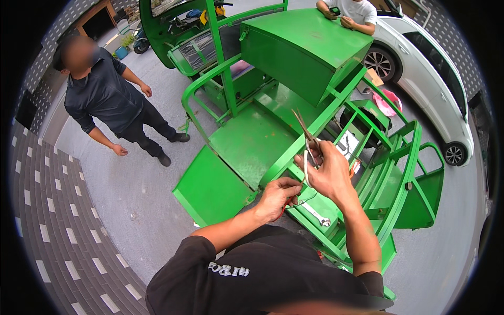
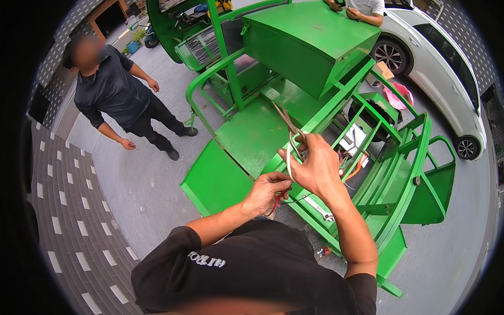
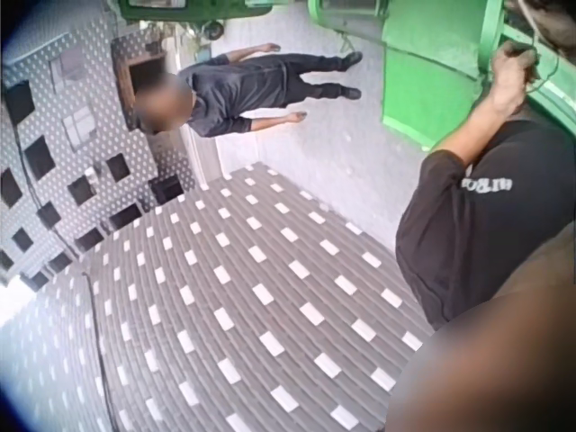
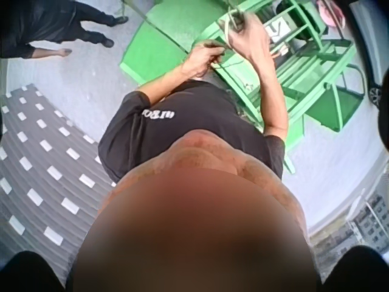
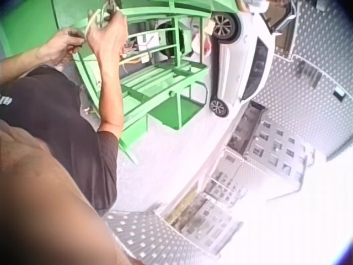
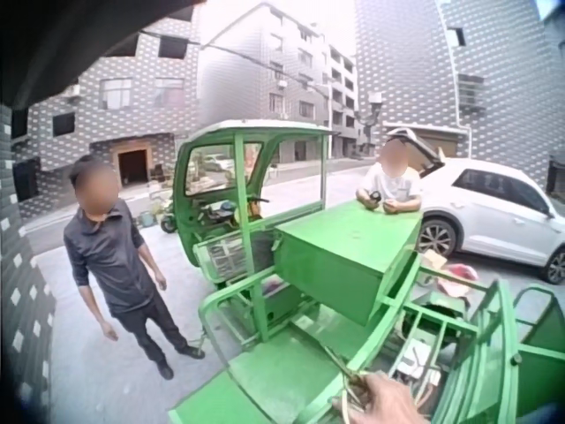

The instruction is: The person works on the electrical wiring of a green metal vehicle frame. They use pliers to strip wire insulation and a screwdriver to tighten connections in a terminal block. The person handles multiple colored wires and secures them within the vehicle's electrical system.

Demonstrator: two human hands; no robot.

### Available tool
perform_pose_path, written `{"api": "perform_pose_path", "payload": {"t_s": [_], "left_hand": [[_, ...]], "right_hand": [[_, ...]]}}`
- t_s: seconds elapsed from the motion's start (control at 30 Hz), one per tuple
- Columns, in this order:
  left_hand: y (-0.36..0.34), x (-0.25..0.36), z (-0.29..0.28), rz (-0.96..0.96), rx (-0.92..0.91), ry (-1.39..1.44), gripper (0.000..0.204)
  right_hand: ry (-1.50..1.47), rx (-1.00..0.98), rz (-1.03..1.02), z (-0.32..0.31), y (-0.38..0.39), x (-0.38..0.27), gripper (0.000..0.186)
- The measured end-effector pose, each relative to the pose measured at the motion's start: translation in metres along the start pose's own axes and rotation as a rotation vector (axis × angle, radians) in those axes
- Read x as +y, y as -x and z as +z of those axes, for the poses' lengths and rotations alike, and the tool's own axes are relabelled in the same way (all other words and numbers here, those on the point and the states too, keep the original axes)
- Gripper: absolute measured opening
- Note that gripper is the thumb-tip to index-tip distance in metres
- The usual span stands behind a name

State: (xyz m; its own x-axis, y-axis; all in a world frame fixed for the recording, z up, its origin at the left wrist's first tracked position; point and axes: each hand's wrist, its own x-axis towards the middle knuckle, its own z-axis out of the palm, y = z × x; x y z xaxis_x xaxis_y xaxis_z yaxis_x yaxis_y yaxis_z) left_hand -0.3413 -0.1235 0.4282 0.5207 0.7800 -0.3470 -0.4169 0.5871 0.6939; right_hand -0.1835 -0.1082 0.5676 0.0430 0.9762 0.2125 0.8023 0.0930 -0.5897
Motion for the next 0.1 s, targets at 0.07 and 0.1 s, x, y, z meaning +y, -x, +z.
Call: {"api": "perform_pose_path", "payload": {"t_s": [0.07,0.1], "left_hand": [[0.003,0.004,-0.006,-0.055,0.005,-0.004,0.018],[0.005,0.007,-0.011,-0.086,-0.009,-0.031,0.023]], "right_hand": [[0.078,-0.043,-0.064,0.003,-0.043,-0.041,0.051],[0.192,-0.085,-0.069,0.004,-0.068,-0.065,0.054]]}}
